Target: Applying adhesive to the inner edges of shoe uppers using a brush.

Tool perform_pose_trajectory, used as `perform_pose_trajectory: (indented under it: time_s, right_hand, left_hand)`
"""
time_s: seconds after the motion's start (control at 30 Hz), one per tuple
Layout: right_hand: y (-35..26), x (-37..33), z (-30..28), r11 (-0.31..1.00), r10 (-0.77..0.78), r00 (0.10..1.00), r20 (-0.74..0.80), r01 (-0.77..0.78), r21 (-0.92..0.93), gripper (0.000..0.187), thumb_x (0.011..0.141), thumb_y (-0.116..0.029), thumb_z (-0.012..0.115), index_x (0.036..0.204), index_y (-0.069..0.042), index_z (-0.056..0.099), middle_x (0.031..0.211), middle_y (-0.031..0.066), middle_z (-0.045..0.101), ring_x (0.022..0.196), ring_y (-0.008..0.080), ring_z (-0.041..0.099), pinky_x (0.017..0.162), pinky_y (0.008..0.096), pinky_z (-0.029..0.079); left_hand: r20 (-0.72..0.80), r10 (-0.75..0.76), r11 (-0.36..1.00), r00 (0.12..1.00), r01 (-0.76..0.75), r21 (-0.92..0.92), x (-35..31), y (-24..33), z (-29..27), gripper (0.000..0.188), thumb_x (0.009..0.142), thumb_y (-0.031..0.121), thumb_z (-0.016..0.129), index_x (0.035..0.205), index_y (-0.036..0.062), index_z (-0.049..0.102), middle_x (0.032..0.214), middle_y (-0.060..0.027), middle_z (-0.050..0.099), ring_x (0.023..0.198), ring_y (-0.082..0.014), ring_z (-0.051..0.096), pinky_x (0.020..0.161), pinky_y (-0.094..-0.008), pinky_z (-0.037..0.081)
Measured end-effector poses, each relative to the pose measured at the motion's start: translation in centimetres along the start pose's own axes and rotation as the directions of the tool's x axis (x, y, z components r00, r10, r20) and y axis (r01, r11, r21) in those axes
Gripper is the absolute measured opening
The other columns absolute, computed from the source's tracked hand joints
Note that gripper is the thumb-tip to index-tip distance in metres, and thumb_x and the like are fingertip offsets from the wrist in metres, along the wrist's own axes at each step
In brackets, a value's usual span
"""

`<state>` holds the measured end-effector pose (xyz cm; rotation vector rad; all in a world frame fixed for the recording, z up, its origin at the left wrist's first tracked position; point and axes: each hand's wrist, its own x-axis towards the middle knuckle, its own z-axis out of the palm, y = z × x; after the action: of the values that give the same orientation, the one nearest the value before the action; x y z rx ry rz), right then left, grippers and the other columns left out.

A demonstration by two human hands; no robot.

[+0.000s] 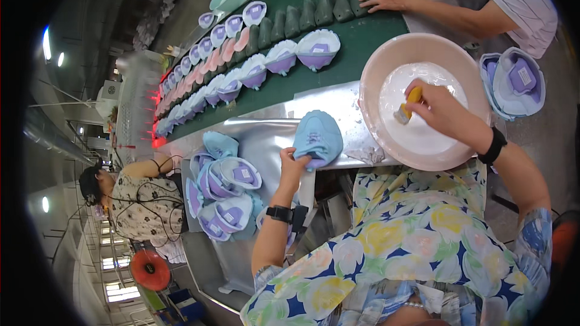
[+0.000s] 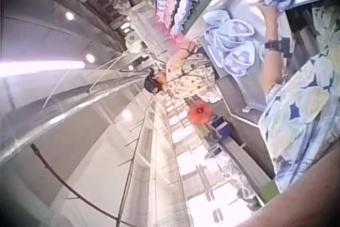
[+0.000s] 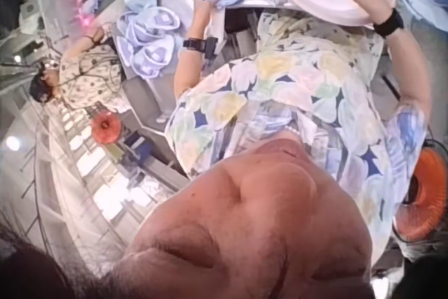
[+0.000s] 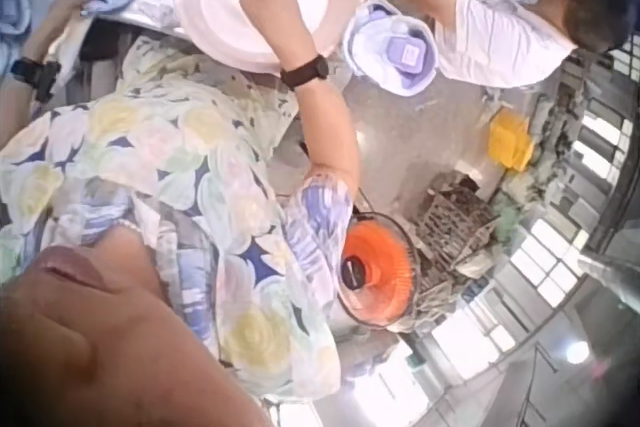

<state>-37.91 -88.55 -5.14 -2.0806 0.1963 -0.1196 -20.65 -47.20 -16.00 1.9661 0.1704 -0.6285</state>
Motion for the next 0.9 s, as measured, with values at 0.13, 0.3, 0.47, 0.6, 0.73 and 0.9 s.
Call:
perform_pose_trajectory:
  time_s: [0.13,0.3,0.47,0.6,0.73,0.9]
  right_hand:
    - [0.1,-0.4,1.6,0.993,0.032,0.969,0.247,-0.003,-0.118,0.020,0.092,-0.013,0.067,0.108,-0.001,0.062,0.094,0.0235,0.069,0.090,0.0418,0.067,0.080,0.0437,0.053]
    - [-0.5,-1.8,-0.7,0.968,0.012,0.953,0.304,0.065,-0.240,0.019,0.092,-0.013,0.065,0.106,0.000,0.061,0.099,0.0232,0.068,0.096,0.0412,0.066,0.084,0.0468,0.051]
    - [-0.6,-3.1,-5.6,0.988,0.025,1.000,0.014,-0.023,-0.151,0.017,0.093,-0.012,0.065,0.105,-0.001,0.060,0.094,0.0219,0.067,0.089,0.0392,0.065,0.080,0.0431,0.050]
    - [-0.2,-3.5,-8.0,0.996,-0.069,0.986,-0.149,0.058,-0.074,0.016,0.093,-0.010,0.064,0.105,-0.001,0.060,0.088,0.0196,0.064,0.080,0.0363,0.062,0.075,0.0388,0.048]
    - [-1.1,-2.6,-9.6,0.989,-0.144,0.957,-0.251,0.136,-0.050,0.018,0.095,-0.013,0.064,0.108,-0.001,0.060,0.086,0.0176,0.065,0.073,0.0283,0.062,0.070,0.0363,0.048]
    - [-3.1,-0.6,-9.7,0.940,-0.270,0.881,-0.388,0.329,0.092,0.019,0.097,-0.017,0.065,0.107,-0.001,0.060,0.082,0.0148,0.067,0.069,0.0200,0.062,0.066,0.0322,0.048]
  left_hand:
    - [0.477,0.747,-0.053,0.463,-0.673,0.737,-2.0,6.1,1.8,0.058,0.072,0.001,0.070,0.128,0.0051,0.056,0.122,-0.0166,0.061,0.102,-0.0333,0.063,0.093,-0.0414,0.050]
    - [0.696,0.529,0.079,0.486,-0.845,0.529,0.1,7.8,1.9,0.058,0.078,-0.003,0.065,0.134,0.0142,0.061,0.116,-0.0105,0.069,0.107,-0.0244,0.064,0.091,-0.0342,0.051]
    - [0.335,0.434,0.882,0.836,-0.470,0.028,-0.2,14.3,2.5,0.069,0.088,-0.002,0.065,0.151,0.0119,0.042,0.124,-0.0082,0.064,0.096,-0.0214,0.067,0.081,-0.0355,0.059]
    - [0.361,0.448,0.882,0.818,-0.339,-0.326,0.7,15.7,2.7,0.060,0.092,0.006,0.070,0.146,0.0040,0.045,0.132,-0.0087,0.061,0.113,-0.0221,0.065,0.095,-0.0385,0.057]
    - [0.431,0.467,0.836,0.772,-0.545,0.070,-0.3,16.8,5.4,0.057,0.091,0.016,0.074,0.141,0.0019,0.050,0.134,-0.0114,0.060,0.119,-0.0248,0.061,0.101,-0.0372,0.053]
    - [0.547,0.661,0.493,0.514,-0.847,0.199,1.8,14.4,9.0,0.048,0.091,0.017,0.072,0.133,0.0007,0.055,0.125,-0.0116,0.064,0.112,-0.0279,0.065,0.096,-0.0343,0.054]
